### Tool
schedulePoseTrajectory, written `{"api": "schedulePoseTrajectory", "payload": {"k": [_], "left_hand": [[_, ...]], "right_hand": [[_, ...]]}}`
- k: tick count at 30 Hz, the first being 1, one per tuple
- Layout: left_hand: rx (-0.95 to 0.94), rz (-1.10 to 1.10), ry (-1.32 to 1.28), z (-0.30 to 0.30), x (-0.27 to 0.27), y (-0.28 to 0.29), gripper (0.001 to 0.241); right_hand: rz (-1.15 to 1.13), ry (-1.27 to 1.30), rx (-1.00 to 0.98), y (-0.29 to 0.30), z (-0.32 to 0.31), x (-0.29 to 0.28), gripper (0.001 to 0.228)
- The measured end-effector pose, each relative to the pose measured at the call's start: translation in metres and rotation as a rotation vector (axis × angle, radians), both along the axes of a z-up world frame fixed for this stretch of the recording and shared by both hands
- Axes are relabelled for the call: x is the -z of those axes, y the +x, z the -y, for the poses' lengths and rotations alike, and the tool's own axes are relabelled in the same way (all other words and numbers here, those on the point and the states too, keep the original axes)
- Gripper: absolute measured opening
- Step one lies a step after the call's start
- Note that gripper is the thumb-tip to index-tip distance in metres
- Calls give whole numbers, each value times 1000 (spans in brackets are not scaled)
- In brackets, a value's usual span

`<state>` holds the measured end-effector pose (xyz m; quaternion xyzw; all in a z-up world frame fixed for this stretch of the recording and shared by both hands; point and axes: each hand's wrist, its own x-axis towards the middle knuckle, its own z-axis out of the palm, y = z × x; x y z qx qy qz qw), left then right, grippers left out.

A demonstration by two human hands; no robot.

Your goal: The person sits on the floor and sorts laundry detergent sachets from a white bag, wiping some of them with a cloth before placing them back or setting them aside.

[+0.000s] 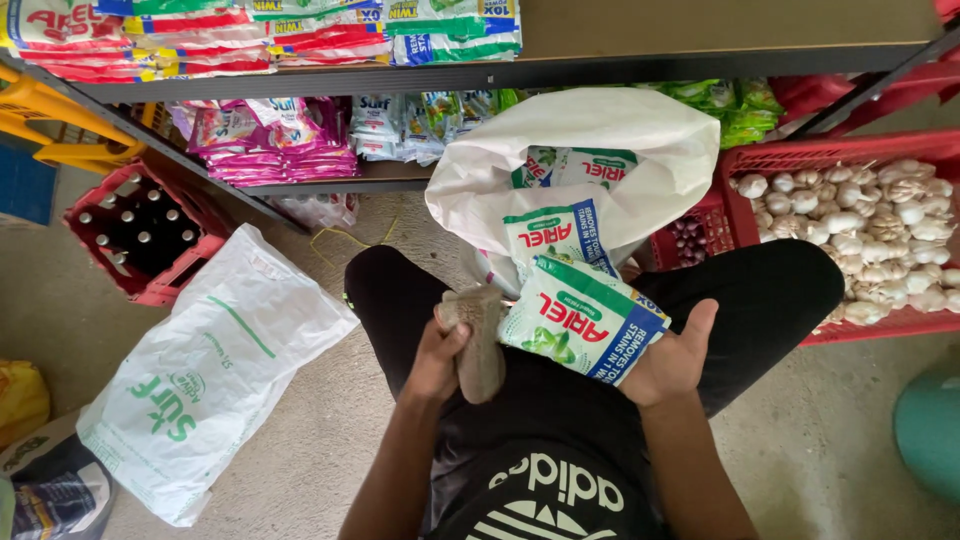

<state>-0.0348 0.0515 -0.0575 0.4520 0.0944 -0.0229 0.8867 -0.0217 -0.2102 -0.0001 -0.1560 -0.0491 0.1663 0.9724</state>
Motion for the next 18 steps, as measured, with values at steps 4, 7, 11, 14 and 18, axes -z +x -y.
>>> {"api": "schedulePoseTrajectory", "payload": {"k": [4, 7, 11, 14, 18], "left_hand": [[128, 0, -207, -10, 78, -12, 65], [229, 81, -238, -14, 86, -14, 62], [307, 177, -221, -22, 72, -25, 48], [378, 272, -186, -24, 66, -23, 47], [532, 267, -410, -17, -7, -23, 48]], "right_hand": [[-137, 75, -47, -1, 9, 8, 112], [-242, 48, -21, 3, 8, 3, 109], [-552, -181, 61, 13, 14, 34, 108], [-629, -193, 37, 16, 15, 61, 105], [-510, -272, 18, 19, 0, 50, 100]]}}
